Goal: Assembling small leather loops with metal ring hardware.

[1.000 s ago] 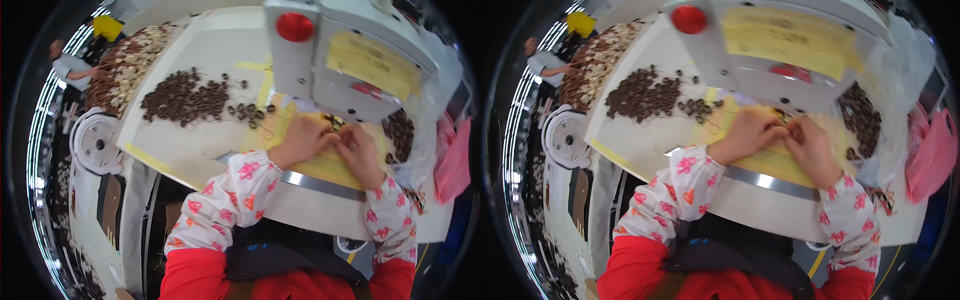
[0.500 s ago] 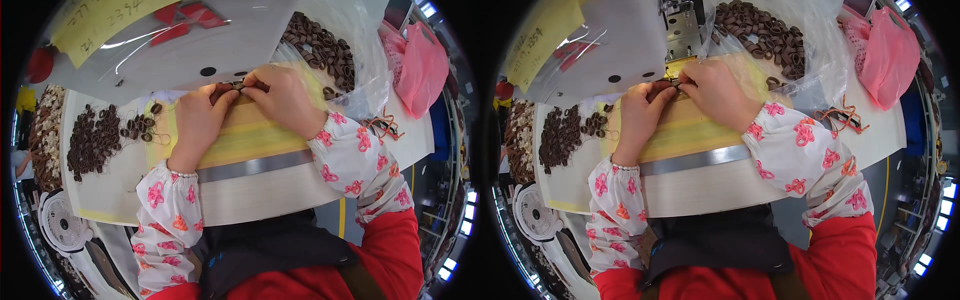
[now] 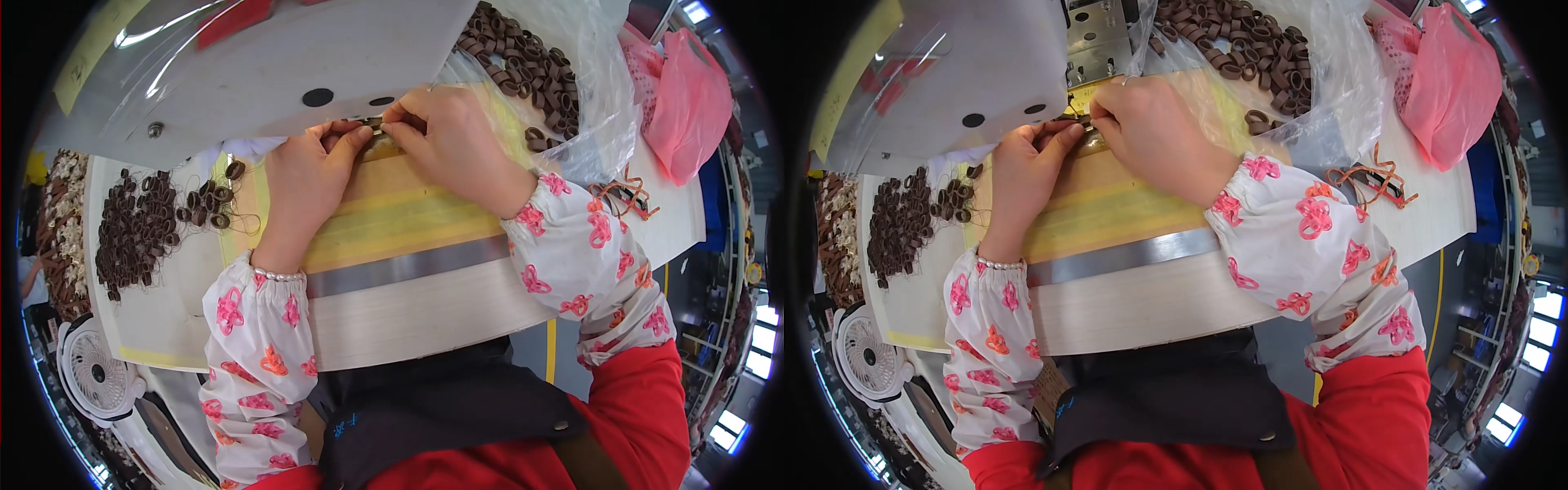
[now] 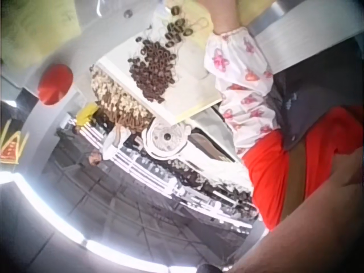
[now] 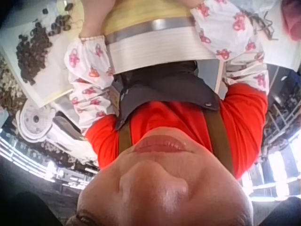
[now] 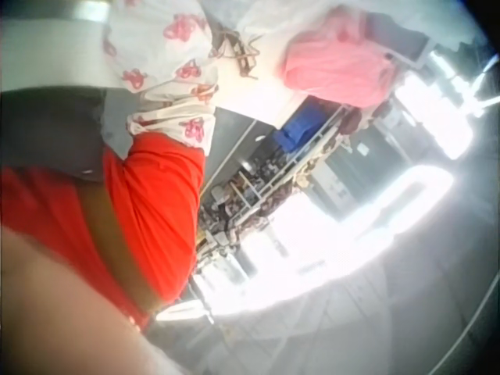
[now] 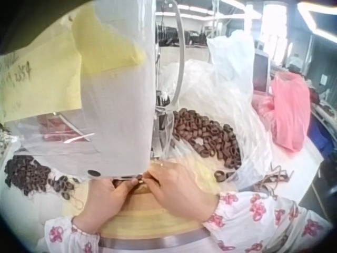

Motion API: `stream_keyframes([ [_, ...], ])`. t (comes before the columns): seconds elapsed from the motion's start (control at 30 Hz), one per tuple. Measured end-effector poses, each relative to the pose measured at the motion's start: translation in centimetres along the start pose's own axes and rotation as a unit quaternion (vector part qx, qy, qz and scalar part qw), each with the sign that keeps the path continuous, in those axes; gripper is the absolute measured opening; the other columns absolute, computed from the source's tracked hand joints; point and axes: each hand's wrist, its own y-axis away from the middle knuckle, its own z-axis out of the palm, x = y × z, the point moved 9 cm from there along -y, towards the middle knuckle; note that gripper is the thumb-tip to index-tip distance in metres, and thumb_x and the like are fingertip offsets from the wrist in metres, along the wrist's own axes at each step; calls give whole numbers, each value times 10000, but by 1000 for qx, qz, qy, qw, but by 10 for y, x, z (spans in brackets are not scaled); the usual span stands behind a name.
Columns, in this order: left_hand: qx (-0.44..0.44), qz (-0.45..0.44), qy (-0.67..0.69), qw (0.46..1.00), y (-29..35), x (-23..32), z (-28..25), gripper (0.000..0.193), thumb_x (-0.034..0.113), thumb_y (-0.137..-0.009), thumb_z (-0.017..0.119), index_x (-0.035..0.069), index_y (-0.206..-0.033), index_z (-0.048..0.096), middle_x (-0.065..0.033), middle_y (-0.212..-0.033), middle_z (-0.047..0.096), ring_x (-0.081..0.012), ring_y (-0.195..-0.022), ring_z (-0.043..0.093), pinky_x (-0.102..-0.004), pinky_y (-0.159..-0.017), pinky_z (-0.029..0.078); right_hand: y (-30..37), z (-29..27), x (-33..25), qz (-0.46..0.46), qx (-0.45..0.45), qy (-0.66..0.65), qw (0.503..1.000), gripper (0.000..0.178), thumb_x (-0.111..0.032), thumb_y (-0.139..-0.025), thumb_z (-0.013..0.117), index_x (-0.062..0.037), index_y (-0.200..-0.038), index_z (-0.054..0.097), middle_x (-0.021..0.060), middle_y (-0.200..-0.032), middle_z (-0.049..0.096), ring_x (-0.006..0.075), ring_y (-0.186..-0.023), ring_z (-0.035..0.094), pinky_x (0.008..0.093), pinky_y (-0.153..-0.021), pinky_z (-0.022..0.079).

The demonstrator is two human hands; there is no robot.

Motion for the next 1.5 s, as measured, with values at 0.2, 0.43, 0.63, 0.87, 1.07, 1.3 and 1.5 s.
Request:
stream_keyframes([
  [0.2, -6, -8, -7, 1000, -2, -3, -3, 279, 303, -775, 621, 33, -831, 663, 7, -519, 533, -70, -479, 473, -230, -486, 378, -2, -1, -4, -6, 4, 4, 1000, 93, -48, -715, 627, 42, -725, 605, 139, -614, 590, 234, -518, 569, 297, -487, 435],
  [0.43, -36, -22, -33, 999, -4, -2, -1, 294, 277, -777, 661, -12, -829, 646, 53, -583, 525, -21, -553, 449, -193, -525, 377, -3, 1, 1, 25, -22, 32, 999, 123, -69, -714, 634, 51, -739, 618, 155, -632, 595, 240, -544, 578, 306, -514, 446],
  [0.63, -17, 7, -32, 999, -4, 0, -2, 297, 274, -780, 656, -18, -827, 641, 37, -595, 551, -20, -563, 463, -196, -529, 383, -6, 3, 3, 34, -40, 38, 998, 158, -100, -714, 638, 54, -748, 627, 160, -626, 595, 246, -542, 577, 314, -522, 449],
  [0.87, -15, -35, -22, 999, -3, -8, -5, 273, 257, -768, 673, -8, -824, 637, 36, -607, 556, -27, -563, 461, -195, -529, 382, -7, 7, 6, 68, -45, 12, 997, 79, -41, -687, 609, -1, -686, 541, 163, -599, 565, 337, -590, 565, 388, -528, 445],
  [1.07, 6, 16, -22, 1000, -2, -4, -6, 264, 281, -770, 630, 20, -804, 644, 7, -535, 525, -82, -482, 473, -233, -482, 380, -8, 9, 7, 71, -54, 13, 996, 106, -64, -695, 627, -5, -677, 541, 154, -608, 573, 329, -587, 568, 385, -530, 445],
  [1.3, -14, 39, -4, 999, -6, 7, 5, 227, 247, -765, 642, 22, -793, 642, 16, -531, 525, -58, -480, 450, -216, -479, 371, -3, 1, 13, 71, -65, 30, 995, 141, -90, -715, 633, 44, -732, 591, 139, -638, 605, 234, -540, 580, 309, -502, 441],
  [1.5, 27, 74, -22, 997, -1, 0, -9, 297, 290, -751, 661, -2, -755, 605, -34, -533, 514, -120, -485, 460, -279, -469, 375, -8, 7, 5, 99, -72, 15, 992, 109, -77, -706, 629, -2, -707, 549, 155, -622, 570, 315, -592, 571, 376, -535, 442],
])
